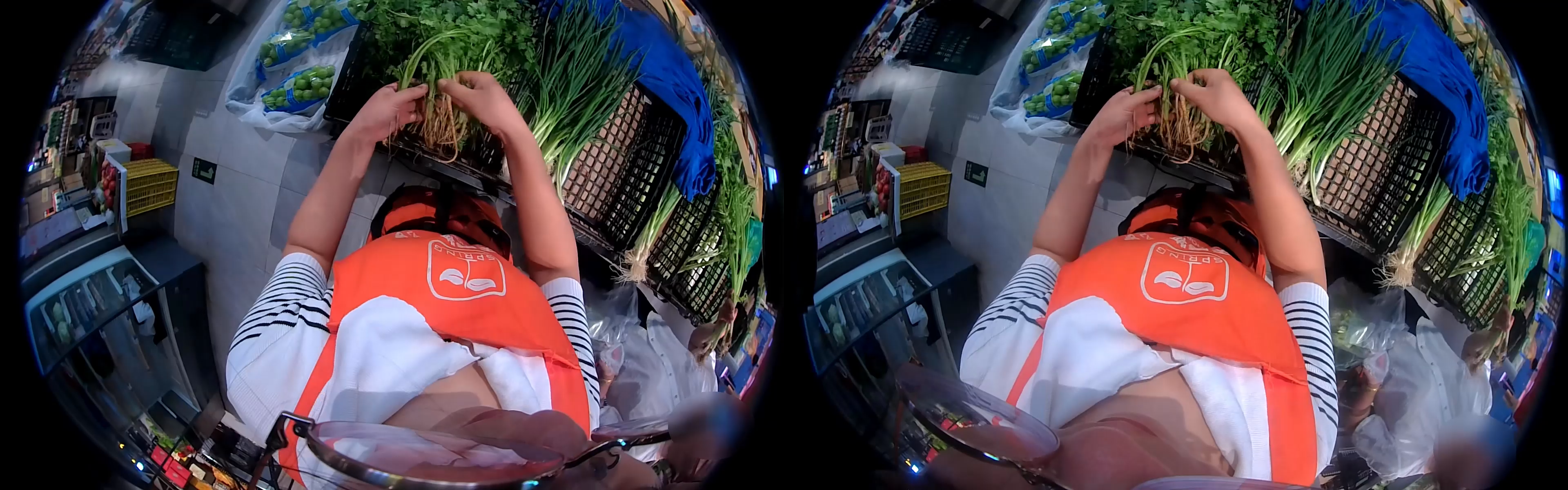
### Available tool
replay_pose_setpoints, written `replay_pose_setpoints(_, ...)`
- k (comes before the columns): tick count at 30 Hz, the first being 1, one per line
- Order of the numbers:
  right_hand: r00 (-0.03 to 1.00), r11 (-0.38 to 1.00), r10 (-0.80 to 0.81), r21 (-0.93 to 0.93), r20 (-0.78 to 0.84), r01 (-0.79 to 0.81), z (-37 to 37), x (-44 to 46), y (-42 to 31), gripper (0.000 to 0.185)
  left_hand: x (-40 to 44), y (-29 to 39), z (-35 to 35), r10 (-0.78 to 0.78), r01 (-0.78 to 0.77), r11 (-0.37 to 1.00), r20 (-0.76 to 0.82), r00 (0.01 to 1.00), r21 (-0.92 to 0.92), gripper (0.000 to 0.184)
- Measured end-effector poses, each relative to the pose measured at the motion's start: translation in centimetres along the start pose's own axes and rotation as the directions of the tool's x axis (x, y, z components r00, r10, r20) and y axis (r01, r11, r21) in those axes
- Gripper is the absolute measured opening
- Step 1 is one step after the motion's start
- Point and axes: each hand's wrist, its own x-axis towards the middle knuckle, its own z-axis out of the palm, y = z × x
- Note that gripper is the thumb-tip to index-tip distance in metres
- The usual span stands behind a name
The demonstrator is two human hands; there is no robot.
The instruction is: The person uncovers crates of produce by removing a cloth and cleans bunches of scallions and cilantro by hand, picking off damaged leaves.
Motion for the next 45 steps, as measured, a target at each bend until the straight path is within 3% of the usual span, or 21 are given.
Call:
replay_pose_setpoints(3,0.997,0.97,0.064,0.232,0.046,-0.073,-0.6,-0.4,0.4,0.031,-0.6,0.6,0.4,-0.081,0.087,0.994,0.084,0.993,-0.065,0.021)
replay_pose_setpoints(6,0.997,1.0,-0.006,0.016,-0.075,0.007,0.2,-0.9,0.7,0.032,-1.3,0.8,2.3,0.01,-0.004,0.997,0.078,0.997,-0.078,0.02)
replay_pose_setpoints(7,1.0,1.0,-0.005,0.0,-0.028,0.005,0.3,-0.9,0.8,0.03,-0.7,0.4,1.4,-0.003,0.005,0.999,0.049,0.999,-0.045,0.022)
replay_pose_setpoints(10,0.949,0.97,-0.213,-0.167,-0.233,0.176,1.6,-1.6,0.3,0.034,-1.1,0.6,2.2,-0.034,0.036,0.999,0.076,0.997,-0.031,0.018)
replay_pose_setpoints(11,0.95,0.97,-0.17,-0.213,-0.263,0.115,1.5,-2.5,-0.2,0.04,-1.1,0.7,2.4,-0.037,0.038,0.999,0.063,0.997,-0.018,0.017)
replay_pose_setpoints(15,0.911,0.977,-0.159,-0.194,-0.381,0.089,1.4,-4.6,-1.8,0.032,-1.1,0.7,3.1,-0.05,0.05,0.999,0.015,0.999,0.009,0.016)
replay_pose_setpoints(18,0.98,0.991,-0.089,-0.119,-0.175,0.069,1.2,-5.2,-1.7,0.026,-0.4,-0.2,1.7,-0.09,0.093,0.99,-0.028,0.996,0.105,0.016)
replay_pose_setpoints(19,0.977,0.984,-0.047,-0.176,-0.206,0.01,1.6,-5.3,-1.6,0.022,0.1,-0.4,1.2,-0.104,0.11,0.982,-0.041,0.994,0.156,0.017)
replay_pose_setpoints(22,0.952,0.93,-0.131,-0.366,-0.276,0.022,2.6,-5.1,-0.5,0.022,-0.4,-1.0,2.9,-0.024,0.024,0.999,-0.014,1.0,0.021,0.02)
replay_pose_setpoints(26,0.92,0.867,-0.253,-0.492,-0.298,0.079,2.9,-5.1,0.6,0.022,-0.4,-1.4,3.0,-0.027,0.027,0.999,0.012,1.0,-0.027,0.022)
replay_pose_setpoints(29,0.924,0.855,-0.258,-0.512,-0.282,0.082,2.9,-5.1,0.8,0.023,-0.5,-1.5,3.1,-0.056,0.057,0.998,0.04,0.998,-0.015,0.022)
replay_pose_setpoints(32,0.946,0.925,-0.21,-0.364,-0.249,0.109,2.8,-5.7,-0.2,0.021,-0.9,-1.0,2.8,-0.069,0.07,0.997,0.081,0.994,-0.012,0.022)
replay_pose_setpoints(35,0.971,0.959,-0.048,-0.282,-0.234,-0.02,2.4,-6.1,-1.7,0.02,-1.3,-0.6,3.2,-0.075,0.077,0.997,0.122,0.99,-0.013,0.027)
replay_pose_setpoints(38,0.964,0.934,-0.189,-0.338,-0.188,0.117,2.7,-6.0,0.0,0.02,-0.9,-1.1,3.3,-0.071,0.081,0.995,0.138,0.988,-0.066,0.033)
replay_pose_setpoints(41,0.987,0.943,-0.16,-0.301,-0.034,0.142,3.1,-6.8,0.3,0.017,-0.7,-0.9,4.6,-0.041,0.051,0.998,0.19,0.981,-0.044,0.036)
replay_pose_setpoints(45,0.987,0.979,-0.159,-0.126,0.018,0.161,3.0,-7.7,0.1,0.019,-0.4,-1.1,3.8,-0.108,0.118,0.992,0.205,0.973,-0.04,0.035)
